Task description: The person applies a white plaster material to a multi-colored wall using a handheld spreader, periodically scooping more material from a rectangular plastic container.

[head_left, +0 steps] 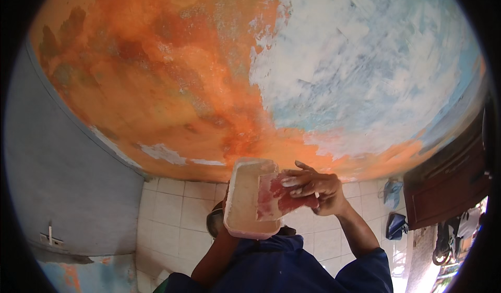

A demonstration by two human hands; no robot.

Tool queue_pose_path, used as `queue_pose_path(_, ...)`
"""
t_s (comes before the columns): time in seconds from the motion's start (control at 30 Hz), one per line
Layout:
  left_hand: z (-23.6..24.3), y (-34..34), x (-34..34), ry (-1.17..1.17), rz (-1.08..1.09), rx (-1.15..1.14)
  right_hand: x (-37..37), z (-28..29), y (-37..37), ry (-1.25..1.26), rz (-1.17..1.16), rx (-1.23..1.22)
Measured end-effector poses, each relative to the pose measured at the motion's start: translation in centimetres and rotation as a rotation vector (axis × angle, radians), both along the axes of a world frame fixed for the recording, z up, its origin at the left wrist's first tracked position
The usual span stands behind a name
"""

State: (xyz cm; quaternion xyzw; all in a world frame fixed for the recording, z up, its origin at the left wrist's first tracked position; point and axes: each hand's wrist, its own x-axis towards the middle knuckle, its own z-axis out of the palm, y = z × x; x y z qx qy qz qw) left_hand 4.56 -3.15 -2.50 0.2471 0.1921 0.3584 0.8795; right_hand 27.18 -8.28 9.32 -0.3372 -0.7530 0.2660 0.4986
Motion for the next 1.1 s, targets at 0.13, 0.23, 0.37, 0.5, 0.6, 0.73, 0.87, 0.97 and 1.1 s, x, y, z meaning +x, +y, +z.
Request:
queue_pose_path(0.13, -0.3, 0.0, 0.2, -0.161, -0.103, -0.137, -1.3, 1.0, -1.3, -0.325, -0.049, 0.085)
queue_pose_path(0.23, -0.9, -0.1, -0.3, -0.229, -0.117, -0.198, -1.5, 0.7, -1.4, -0.522, -0.041, 0.133)
queue_pose_path(0.37, -1.0, -0.3, -1.0, -0.322, -0.136, -0.288, -1.8, 1.6, -2.2, -0.681, -0.022, 0.152)
queue_pose_path(0.5, 1.2, -0.8, -1.1, -0.46, -0.098, -0.428, -1.5, 1.9, -3.2, -0.721, -0.028, 0.145)
queue_pose_path(0.6, 2.1, -1.0, -0.8, -0.534, -0.07, -0.484, -0.1, 1.7, -4.5, -0.741, -0.034, 0.116)
queue_pose_path(0.73, 0.1, -1.1, -0.6, -0.522, -0.06, -0.345, 0.6, 1.5, -5.8, -0.748, -0.052, 0.081)
queue_pose_path(0.87, -3.3, -0.5, -1.8, -0.467, -0.106, -0.259, 2.2, 0.0, -7.5, -0.739, -0.092, 0.069)
queue_pose_path(0.97, -2.4, 0.4, -2.9, -0.426, -0.065, -0.227, 4.0, 1.3, -7.4, -0.812, -0.403, 0.151)
queue_pose_path(1.1, -0.6, 0.4, -3.0, -0.365, 0.049, -0.157, 5.0, 2.2, -7.0, -0.135, -0.606, 0.007)
